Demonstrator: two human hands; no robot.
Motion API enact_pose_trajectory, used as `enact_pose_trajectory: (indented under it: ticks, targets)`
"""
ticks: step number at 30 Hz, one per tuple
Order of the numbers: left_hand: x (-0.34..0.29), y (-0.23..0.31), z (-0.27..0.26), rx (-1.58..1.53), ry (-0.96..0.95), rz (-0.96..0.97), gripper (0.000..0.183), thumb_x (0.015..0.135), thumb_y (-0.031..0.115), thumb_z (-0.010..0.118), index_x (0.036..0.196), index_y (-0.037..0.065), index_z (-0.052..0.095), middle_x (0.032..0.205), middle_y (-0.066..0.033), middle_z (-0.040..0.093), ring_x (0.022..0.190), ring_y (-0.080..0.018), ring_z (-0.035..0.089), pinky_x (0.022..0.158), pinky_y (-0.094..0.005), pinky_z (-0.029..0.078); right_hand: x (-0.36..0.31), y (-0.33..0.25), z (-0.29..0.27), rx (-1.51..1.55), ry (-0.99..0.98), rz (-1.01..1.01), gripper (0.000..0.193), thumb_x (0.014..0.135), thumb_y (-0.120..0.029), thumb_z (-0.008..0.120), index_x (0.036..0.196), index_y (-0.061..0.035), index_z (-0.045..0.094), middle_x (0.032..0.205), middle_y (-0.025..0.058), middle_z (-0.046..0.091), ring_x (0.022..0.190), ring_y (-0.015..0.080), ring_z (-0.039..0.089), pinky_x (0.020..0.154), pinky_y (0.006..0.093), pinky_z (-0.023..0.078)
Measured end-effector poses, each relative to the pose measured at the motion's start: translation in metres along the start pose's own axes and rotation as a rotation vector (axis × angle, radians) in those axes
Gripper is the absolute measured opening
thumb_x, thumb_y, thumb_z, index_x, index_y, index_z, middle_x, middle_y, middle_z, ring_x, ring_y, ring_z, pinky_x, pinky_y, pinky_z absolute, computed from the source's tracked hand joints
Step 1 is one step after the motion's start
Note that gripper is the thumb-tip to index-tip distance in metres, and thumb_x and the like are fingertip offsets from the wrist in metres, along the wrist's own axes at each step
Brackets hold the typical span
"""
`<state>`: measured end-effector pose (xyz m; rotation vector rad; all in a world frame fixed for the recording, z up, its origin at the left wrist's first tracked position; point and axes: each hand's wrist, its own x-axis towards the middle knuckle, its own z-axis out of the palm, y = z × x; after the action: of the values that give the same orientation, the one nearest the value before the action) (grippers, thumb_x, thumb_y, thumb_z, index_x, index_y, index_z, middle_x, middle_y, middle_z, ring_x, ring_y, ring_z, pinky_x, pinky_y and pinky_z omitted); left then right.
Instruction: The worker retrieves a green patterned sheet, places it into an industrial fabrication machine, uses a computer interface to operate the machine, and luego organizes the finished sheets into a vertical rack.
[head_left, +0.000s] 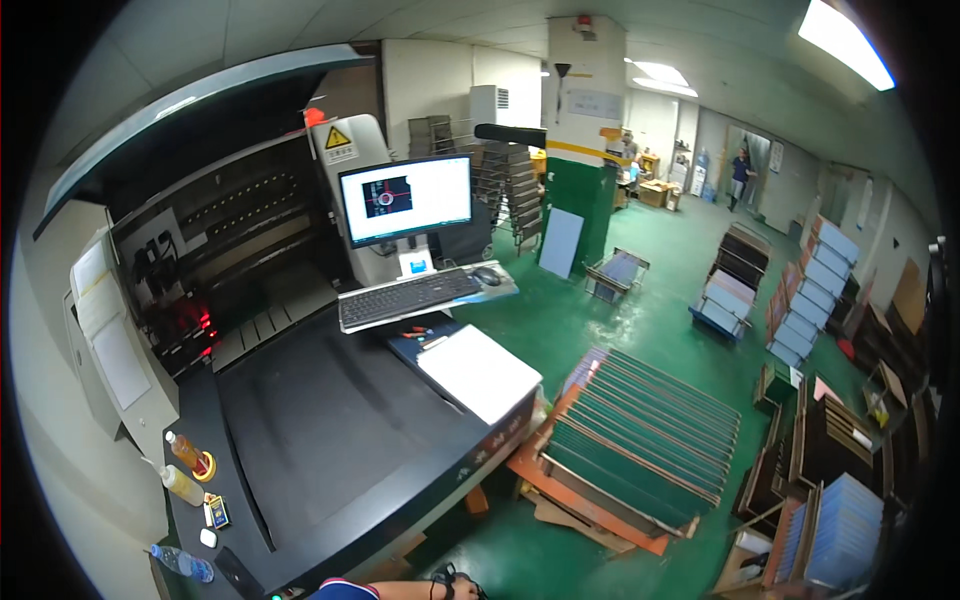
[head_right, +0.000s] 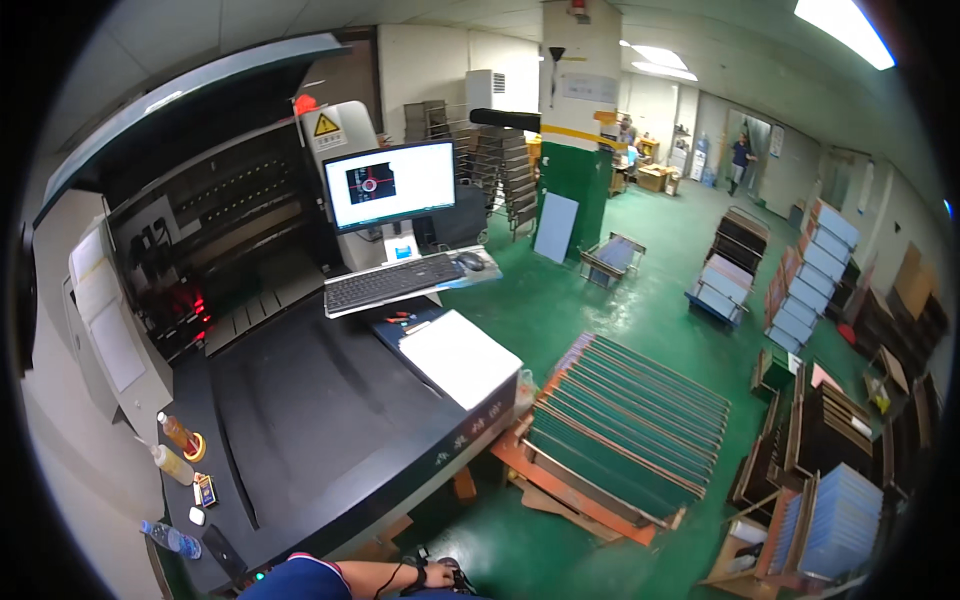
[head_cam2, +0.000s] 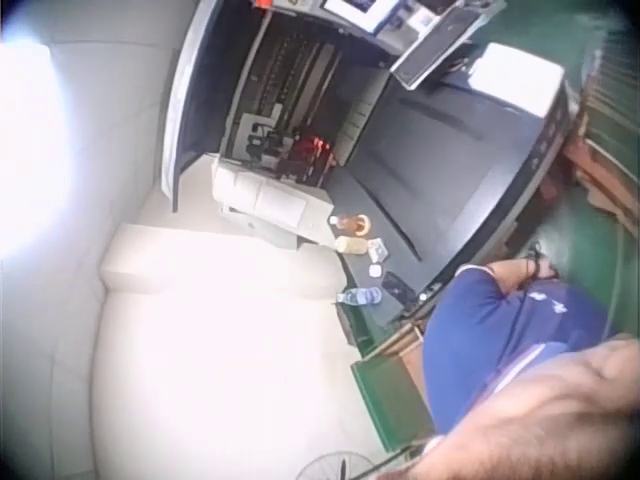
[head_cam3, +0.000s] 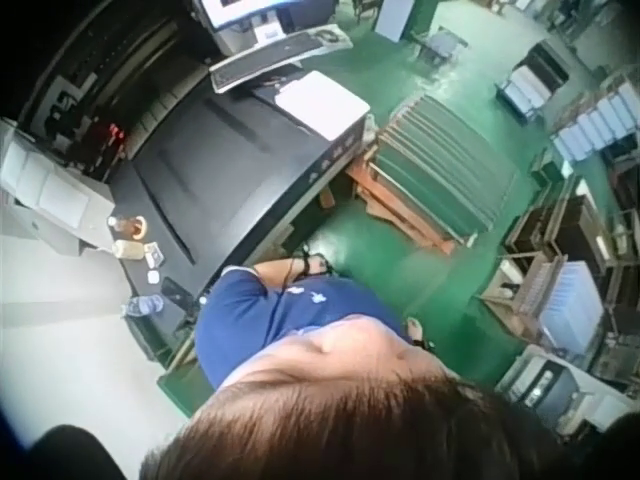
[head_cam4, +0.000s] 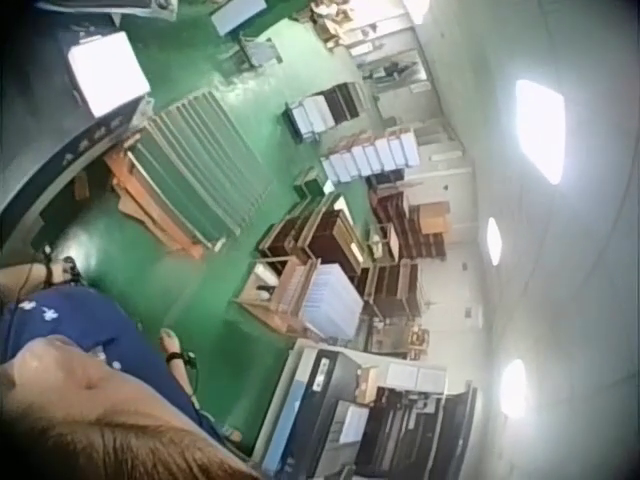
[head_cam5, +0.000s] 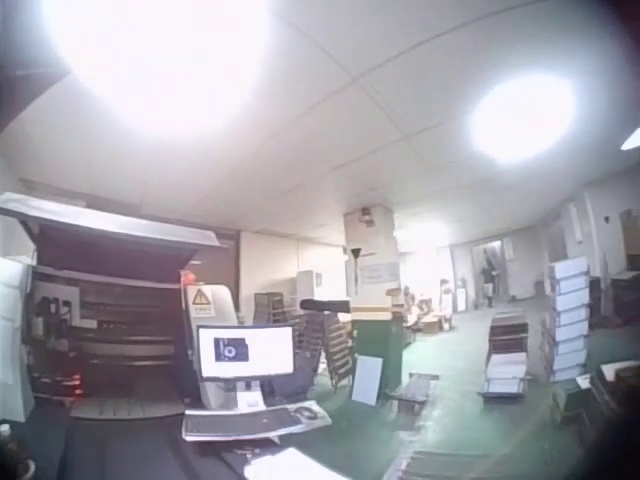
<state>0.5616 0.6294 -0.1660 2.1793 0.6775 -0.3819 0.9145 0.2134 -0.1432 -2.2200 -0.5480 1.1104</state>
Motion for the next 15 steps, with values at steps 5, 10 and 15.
enact_pose_trajectory:
  ticks: [5, 10, 15]
  targets:
    - [0.026, 0.032, -0.015, 0.229, -0.218, -0.273, 0.040, 0.078, 0.044, 0.055, 0.089, 0.010, 0.074, 0.086, -0.0181, 0.070, 0.085, -0.0347, 0.068, 0.078, -0.0459, 0.051, -0.046, 0.114, 0.013, 0.106, -0.191, -0.033, 0.050, 0.088, -0.040, 0.061, 0.132, -0.0153, 0.054, 0.130, 0.0165, 0.056, 0.123, 0.0197, 0.050, 0.109, 0.0344, 0.034]
    - [0.093, 0.104, 0.039, 0.609, -0.200, -0.272, 0.043, 0.081, 0.045, 0.051, 0.093, 0.011, 0.074, 0.100, -0.0181, 0.069, 0.096, -0.0372, 0.066, 0.090, -0.0493, 0.047, -0.112, 0.185, -0.044, 0.330, 0.171, 0.256, 0.032, 0.090, -0.033, 0.059, 0.115, -0.0140, 0.059, 0.109, 0.0119, 0.061, 0.099, 0.0212, 0.056, 0.086, 0.0357, 0.042]
    - [0.156, 0.270, 0.133, 0.449, -0.387, 0.176, 0.047, 0.085, 0.052, 0.049, 0.103, 0.015, 0.070, 0.103, -0.0148, 0.069, 0.095, -0.0320, 0.065, 0.085, -0.0423, 0.050, -0.220, 0.241, -0.106, 0.934, 0.609, 0.590, 0.018, 0.092, -0.027, 0.057, 0.099, -0.0127, 0.064, 0.087, 0.0073, 0.066, 0.076, 0.0227, 0.062, 0.063, 0.0369, 0.050]
